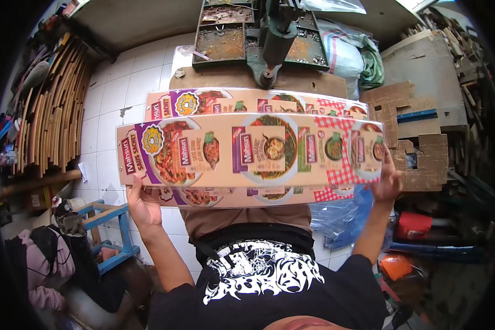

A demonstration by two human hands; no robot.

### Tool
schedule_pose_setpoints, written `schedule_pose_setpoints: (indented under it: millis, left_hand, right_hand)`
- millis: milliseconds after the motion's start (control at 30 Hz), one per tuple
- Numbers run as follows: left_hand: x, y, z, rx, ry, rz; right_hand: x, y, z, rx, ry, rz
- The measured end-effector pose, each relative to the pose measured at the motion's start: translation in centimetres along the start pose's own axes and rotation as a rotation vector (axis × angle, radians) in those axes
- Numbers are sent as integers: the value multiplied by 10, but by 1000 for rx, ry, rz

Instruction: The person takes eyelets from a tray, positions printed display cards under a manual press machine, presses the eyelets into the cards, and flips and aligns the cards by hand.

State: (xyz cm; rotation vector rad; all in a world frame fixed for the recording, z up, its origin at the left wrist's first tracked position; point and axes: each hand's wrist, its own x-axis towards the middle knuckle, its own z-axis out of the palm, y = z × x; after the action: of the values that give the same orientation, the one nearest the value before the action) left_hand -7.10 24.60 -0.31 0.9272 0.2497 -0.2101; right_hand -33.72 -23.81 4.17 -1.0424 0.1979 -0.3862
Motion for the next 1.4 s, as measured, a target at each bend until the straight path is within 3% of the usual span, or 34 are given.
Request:
schedule_pose_setpoints:
  millis: [100,200,267,333,400,467,533,600,633,733,800,867,933,967,1033,1167,1267,1333,1400]
  left_hand:
    - [6,-7,34,119,-18,103]
    - [18,-2,65,229,-24,201]
    - [30,10,64,434,-244,92]
    - [34,13,71,528,-174,120]
    - [40,18,70,971,-108,86]
    - [33,15,72,1077,-7,150]
    - [30,11,69,1469,108,393]
    - [21,9,76,1503,126,420]
    - [19,9,78,1586,150,450]
    - [7,6,98,1623,168,461]
    - [-2,-3,115,1266,-93,603]
    - [-17,-10,145,1199,-340,548]
    - [-11,-31,155,1270,-607,751]
    - [-10,-36,162,1266,-609,757]
    - [-8,-41,173,1583,-836,888]
    - [-2,-59,160,1786,-932,855]
    - [-1,-58,158,1768,-937,856]
    - [1,-57,156,1752,-936,839]
    - [1,-56,155,1684,-933,793]
  right_hand:
    - [9,15,16,-178,281,-43]
    - [23,15,-8,-387,335,-17]
    - [39,11,-12,-479,399,-7]
    - [54,15,-17,-840,464,-109]
    - [59,12,-16,-895,478,-134]
    - [57,4,-9,-1222,498,55]
    - [56,8,-7,-1304,508,1]
    - [56,1,17,-1633,480,-1]
    - [58,2,16,-1881,380,-191]
    - [67,-5,27,-1894,376,-135]
    - [84,-14,42,-1903,332,-224]
    - [111,-20,53,-1677,240,-212]
    - [144,-19,58,-1699,139,-309]
    - [163,-17,58,-1682,86,-321]
    - [199,-7,53,-1666,34,-339]
    - [261,12,42,-1816,-69,-361]
    - [283,13,44,-1904,-116,-327]
    - [295,16,42,-2036,-191,-156]
    - [298,18,43,-2059,-195,-118]
